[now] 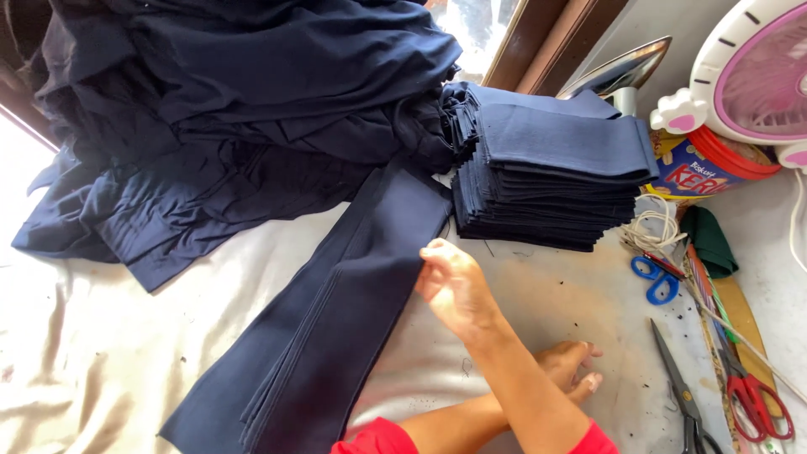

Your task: Trimming and cutting small rectangular pieces of dark blue fabric using scissors on a workbench.

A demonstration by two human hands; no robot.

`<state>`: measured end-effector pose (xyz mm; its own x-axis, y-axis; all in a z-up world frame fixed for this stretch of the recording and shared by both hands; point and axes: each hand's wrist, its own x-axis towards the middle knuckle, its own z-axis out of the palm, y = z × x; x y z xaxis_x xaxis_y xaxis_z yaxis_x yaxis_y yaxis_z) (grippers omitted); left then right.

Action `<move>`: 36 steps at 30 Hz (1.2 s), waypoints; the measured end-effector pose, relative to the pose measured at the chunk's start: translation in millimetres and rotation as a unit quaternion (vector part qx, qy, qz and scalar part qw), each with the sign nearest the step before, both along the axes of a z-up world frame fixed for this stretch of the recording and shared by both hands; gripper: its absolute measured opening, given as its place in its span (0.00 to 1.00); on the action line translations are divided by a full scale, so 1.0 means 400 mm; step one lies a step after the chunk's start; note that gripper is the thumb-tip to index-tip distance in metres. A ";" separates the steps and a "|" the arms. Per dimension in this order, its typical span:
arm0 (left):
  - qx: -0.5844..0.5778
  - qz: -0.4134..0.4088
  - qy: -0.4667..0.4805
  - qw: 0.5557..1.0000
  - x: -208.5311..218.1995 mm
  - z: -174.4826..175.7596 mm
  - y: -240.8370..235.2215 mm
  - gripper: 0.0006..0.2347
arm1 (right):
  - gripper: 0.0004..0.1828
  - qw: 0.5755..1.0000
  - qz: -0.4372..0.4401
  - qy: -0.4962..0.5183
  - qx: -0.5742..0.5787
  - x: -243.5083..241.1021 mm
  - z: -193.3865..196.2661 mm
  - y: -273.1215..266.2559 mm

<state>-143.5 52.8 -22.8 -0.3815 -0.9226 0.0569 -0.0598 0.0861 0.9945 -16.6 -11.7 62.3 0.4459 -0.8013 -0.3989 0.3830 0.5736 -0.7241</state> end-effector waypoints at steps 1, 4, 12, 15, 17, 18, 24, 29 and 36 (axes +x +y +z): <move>0.028 -0.010 -0.010 1.000 0.005 0.015 -0.004 0.20 | 0.12 0.993 -0.001 -0.095 0.065 -0.011 0.015 0.008; 0.017 0.052 0.035 0.998 -0.054 -0.107 -0.038 0.18 | 0.11 0.967 -0.062 -0.193 0.155 -0.067 0.014 0.044; 0.154 -0.119 0.197 0.961 0.054 -0.025 -0.069 0.28 | 0.12 0.968 -0.156 -0.191 0.053 -0.395 0.136 0.190; 0.258 -0.179 0.341 0.886 0.091 -0.006 -0.073 0.34 | 0.13 0.956 -0.264 -0.125 0.003 -0.531 0.196 0.153; 0.320 -0.203 0.401 0.834 0.114 0.017 -0.077 0.37 | 0.09 0.939 -0.332 -0.088 -0.017 -0.612 0.259 0.071; 0.373 -0.208 0.463 0.777 0.123 0.030 -0.078 0.40 | 0.11 0.950 -0.296 -0.056 -0.079 -0.647 0.300 0.013; 0.467 -0.092 0.442 0.760 0.121 0.013 -0.098 0.30 | 0.16 0.865 -0.344 0.295 -0.213 -0.924 0.150 -0.030; 0.518 0.043 0.392 0.759 0.174 0.150 -0.099 0.39 | 0.08 0.637 -0.271 0.648 -0.317 -1.030 -0.118 0.236; 0.236 0.202 0.208 0.927 0.260 0.066 -0.144 0.40 | 0.25 0.528 -0.185 0.773 -0.300 -1.040 -0.220 0.460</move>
<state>-39.7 -4.7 3.6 -0.0348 -0.9452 -0.3247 0.4056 -0.3103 0.8598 -432.8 172.2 -25.6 -0.2718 -0.9084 0.3177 -0.9254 0.1561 -0.3453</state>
